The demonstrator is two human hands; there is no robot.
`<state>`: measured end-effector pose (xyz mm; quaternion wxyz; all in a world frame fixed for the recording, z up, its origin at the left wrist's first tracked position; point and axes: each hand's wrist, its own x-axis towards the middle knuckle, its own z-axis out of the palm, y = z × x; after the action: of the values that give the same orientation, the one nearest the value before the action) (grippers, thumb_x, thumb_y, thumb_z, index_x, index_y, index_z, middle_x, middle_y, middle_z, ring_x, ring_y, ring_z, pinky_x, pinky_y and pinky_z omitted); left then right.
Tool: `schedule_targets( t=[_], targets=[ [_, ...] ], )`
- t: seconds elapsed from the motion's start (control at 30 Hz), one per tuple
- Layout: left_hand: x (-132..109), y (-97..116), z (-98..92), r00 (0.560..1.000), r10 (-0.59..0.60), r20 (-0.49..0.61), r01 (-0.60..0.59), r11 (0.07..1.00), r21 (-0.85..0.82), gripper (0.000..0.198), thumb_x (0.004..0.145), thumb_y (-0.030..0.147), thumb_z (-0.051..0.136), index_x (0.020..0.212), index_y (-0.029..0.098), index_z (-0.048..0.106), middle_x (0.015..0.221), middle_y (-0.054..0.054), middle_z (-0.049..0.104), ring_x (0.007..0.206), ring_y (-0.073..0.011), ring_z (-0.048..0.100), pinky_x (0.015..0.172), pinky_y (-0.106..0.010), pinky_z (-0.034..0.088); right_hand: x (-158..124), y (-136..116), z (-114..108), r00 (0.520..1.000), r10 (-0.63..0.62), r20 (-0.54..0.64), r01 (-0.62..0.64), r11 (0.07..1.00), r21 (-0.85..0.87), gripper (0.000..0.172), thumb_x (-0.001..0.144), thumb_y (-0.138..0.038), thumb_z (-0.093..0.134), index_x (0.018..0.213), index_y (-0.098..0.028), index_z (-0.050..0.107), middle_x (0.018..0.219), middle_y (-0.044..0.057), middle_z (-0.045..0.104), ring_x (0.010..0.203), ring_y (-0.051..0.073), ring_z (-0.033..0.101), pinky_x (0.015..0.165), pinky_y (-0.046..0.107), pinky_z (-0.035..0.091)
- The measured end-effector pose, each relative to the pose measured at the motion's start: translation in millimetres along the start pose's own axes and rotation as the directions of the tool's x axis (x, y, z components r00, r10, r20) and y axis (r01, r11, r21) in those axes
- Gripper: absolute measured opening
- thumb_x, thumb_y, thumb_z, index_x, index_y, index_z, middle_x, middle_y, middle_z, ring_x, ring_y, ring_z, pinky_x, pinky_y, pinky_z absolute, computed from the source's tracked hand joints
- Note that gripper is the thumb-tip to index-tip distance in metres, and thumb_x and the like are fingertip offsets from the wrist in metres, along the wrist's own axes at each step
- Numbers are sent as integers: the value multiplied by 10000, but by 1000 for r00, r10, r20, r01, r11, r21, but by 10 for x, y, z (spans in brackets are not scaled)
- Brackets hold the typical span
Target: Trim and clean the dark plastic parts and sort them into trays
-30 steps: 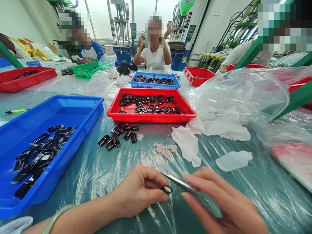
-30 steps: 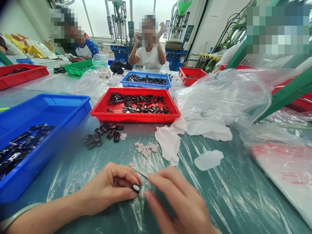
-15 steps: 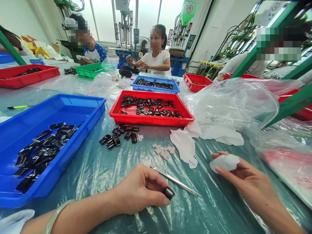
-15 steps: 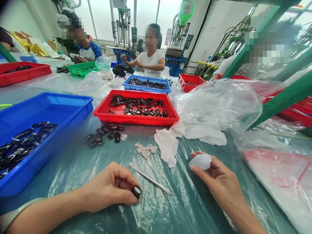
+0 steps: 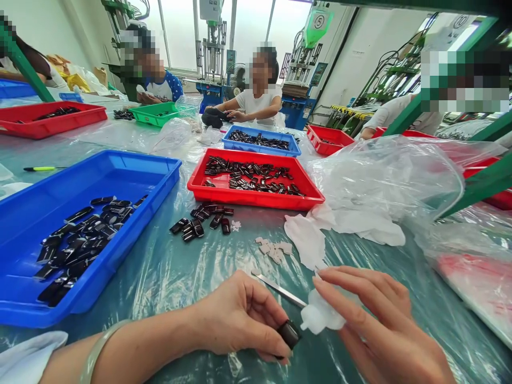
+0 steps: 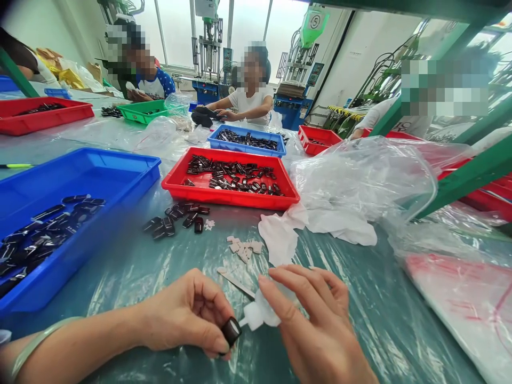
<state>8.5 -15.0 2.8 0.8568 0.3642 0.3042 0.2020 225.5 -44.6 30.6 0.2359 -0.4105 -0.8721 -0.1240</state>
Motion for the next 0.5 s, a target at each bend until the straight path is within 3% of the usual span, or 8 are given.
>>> schedule_targets(
  t=[0.27,0.5],
  targets=[
    [0,-22,-22,1000,-17,1,17,1000,12,231,494,98,753,710,82,674,607,-26,669,529,-97,620,522,-172,508,-10,-2,22,997,-72,-36,69,995,-73,357,815,-61,493,1087,-274,583,1007,40,665,977,181,586,877,395,337],
    [10,-48,-49,999,-11,35,9,999,50,223,520,115,753,729,82,683,614,-23,669,544,-91,622,536,-161,505,-23,-73,30,998,-61,-18,60,995,-84,327,871,-96,422,1074,-277,604,1027,35,668,1005,177,567,928,418,275]
  ],
)
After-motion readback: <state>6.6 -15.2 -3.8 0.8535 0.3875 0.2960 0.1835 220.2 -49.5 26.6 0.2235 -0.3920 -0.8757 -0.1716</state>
